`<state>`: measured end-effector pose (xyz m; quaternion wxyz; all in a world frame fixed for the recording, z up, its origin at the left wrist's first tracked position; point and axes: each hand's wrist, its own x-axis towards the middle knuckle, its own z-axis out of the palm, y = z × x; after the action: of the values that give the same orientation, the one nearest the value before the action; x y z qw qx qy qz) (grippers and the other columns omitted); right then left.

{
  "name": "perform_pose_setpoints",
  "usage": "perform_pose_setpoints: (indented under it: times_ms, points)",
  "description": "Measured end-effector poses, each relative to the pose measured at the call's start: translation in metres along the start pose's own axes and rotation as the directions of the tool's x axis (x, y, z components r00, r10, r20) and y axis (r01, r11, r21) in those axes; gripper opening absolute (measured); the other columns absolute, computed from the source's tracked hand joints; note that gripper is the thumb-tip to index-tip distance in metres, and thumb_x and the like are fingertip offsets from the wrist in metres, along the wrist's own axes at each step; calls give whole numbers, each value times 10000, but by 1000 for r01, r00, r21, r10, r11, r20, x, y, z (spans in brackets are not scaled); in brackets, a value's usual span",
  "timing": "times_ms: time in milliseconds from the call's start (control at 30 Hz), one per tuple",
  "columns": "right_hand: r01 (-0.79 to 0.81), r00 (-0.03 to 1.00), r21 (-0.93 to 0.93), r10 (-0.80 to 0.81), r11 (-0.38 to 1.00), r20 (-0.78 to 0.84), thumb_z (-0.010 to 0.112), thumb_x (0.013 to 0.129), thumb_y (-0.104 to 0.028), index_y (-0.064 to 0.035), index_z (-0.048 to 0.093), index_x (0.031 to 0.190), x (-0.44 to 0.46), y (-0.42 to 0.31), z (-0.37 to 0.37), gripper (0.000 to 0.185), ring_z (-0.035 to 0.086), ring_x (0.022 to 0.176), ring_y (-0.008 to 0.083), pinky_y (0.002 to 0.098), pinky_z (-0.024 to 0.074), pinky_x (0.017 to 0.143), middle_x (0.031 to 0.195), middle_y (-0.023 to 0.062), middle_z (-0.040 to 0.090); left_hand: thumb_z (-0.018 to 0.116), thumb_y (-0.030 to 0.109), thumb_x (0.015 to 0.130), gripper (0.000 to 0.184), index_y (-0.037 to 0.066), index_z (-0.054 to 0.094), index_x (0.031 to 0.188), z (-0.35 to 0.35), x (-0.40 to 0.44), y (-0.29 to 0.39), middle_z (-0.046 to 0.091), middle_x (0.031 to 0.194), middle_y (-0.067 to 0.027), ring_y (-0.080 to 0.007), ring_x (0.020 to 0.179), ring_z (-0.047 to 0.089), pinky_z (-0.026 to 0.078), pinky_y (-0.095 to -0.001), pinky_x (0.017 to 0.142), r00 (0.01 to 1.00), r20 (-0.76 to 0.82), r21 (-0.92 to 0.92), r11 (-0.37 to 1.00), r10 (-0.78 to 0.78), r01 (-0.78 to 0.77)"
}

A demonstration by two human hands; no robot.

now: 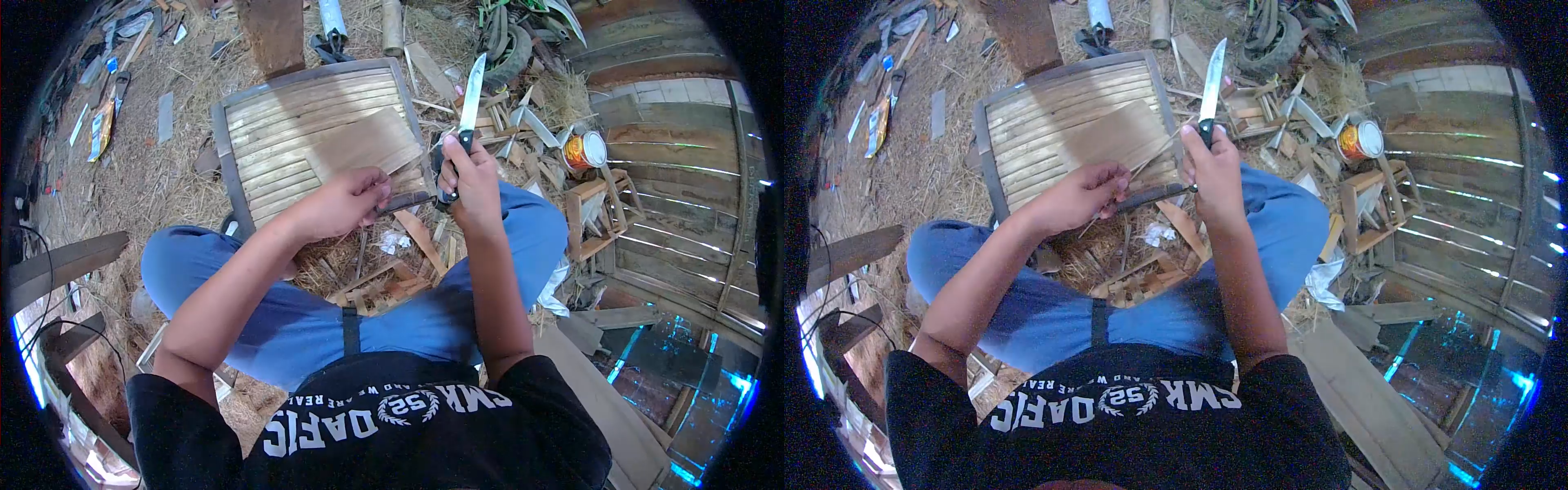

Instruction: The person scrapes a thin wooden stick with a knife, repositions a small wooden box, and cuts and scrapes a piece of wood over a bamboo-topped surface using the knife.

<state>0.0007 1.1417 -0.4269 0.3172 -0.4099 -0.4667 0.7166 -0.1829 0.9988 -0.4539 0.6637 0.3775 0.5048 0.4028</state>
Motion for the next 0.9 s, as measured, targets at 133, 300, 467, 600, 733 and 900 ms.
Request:
perform_pose_setpoints:
  times_ms: [133, 300, 467, 600, 733, 900]
  points:
    - [-40, 998, 51, 37, 998, 42, 659, 1007, -145, -80, 583, 928, -8, -2, 12, 127, 410, 502, 47, 244, 320, 449, 704, -38, 506, 500, 223, 1095, 221, 22, 573, 1152, -3, -15, 4, 552, 885, 6, -85, 707, 511, 450, -242, 643, 999, -31, 12, 1000, 8, -8]
    - [-19, 1000, 88, 18, 996, 11, 661, 1002, -136, -68, 572, 888, -12, -1, 23, 159, 413, 494, 45, 246, 311, 434, 682, -41, 499, 510, 215, 1092, 218, 13, 576, 1139, -7, -22, -1, 555, 886, -6, -76, 696, 502, 450, -237, 630, 998, -22, -122, 991, 55, -58]
    - [5, 1000, 77, -5, 997, -1, 667, 1000, -147, -81, 571, 895, -11, 7, 27, 157, 408, 495, 40, 240, 304, 431, 676, -53, 490, 546, 182, 1070, 216, -7, 607, 1155, -12, -26, -9, 584, 890, 3, -60, 668, 502, 440, -240, 600, 986, -122, -173, 975, 116, -136]
    - [22, 1000, 45, -22, 999, 4, 671, 1000, -151, -89, 570, 898, -7, 11, 29, 156, 406, 496, 39, 241, 304, 431, 671, -59, 482, 568, 213, 1069, 189, 31, 601, 1109, -12, -34, -4, 584, 886, 15, -59, 697, 496, 432, -231, 632, 977, -195, -125, 986, 86, -112]
    - [0, 1000, 31, 0, 1000, -1, 669, 1001, -146, -94, 571, 899, -6, 18, 29, 150, 412, 510, 37, 238, 312, 437, 682, -58, 485, 582, 223, 1063, 187, 43, 619, 1100, -13, -35, -10, 598, 882, 19, -47, 717, 490, 428, -225, 643, 965, -246, -23, 995, 88, -96]
    - [6, 1000, 22, -7, 1000, 28, 670, 999, -139, -98, 566, 908, -4, 25, 23, 144, 417, 520, 34, 236, 320, 444, 696, -57, 492, 631, 157, 1027, 154, 19, 629, 1096, -11, -29, -28, 636, 904, -1, -80, 814, 564, 470, -243, 741, 911, -363, 194, 972, 196, -132]
